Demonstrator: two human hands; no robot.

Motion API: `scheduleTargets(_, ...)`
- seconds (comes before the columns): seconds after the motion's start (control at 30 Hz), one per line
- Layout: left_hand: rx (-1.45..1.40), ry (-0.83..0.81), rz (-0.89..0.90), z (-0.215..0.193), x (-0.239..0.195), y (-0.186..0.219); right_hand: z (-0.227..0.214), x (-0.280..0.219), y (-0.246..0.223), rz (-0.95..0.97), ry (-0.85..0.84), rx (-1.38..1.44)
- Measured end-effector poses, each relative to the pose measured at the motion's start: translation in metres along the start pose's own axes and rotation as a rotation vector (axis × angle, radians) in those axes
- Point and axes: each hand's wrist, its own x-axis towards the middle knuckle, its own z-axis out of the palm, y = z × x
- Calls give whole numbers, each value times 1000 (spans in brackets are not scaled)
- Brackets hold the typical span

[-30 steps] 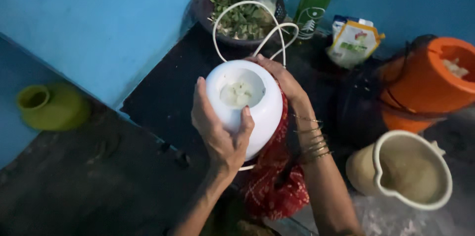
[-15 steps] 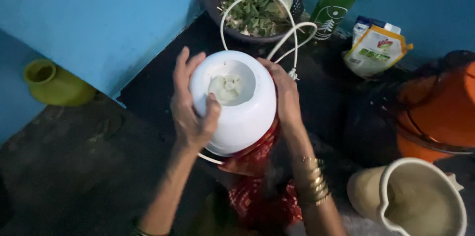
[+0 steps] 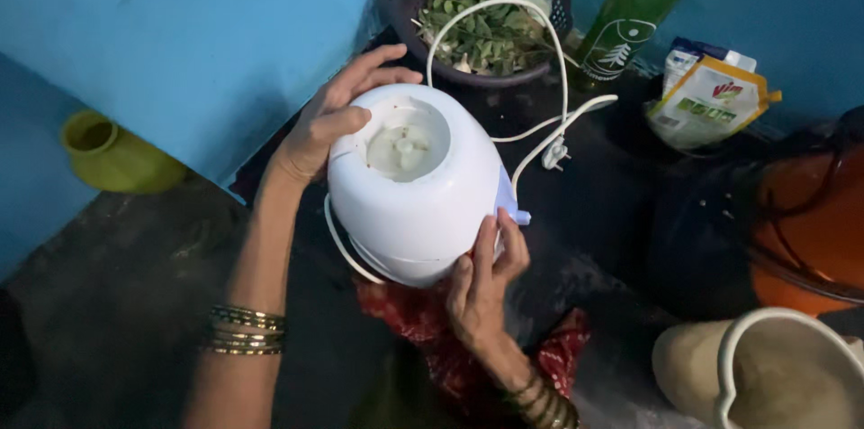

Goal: The person wipes the exterior of a white electric appliance with a red patterned cloth. They clean the body, the top opening, and the power cord, then place the cloth on the counter.

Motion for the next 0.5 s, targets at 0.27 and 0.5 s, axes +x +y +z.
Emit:
scheduleTargets(0.27,943,323,227,31,-21,39,-57,-9,61,574,-182,466)
scheduleTargets(0.5,1266,139,457,148,-4,41,-26,109,37,345,90,818)
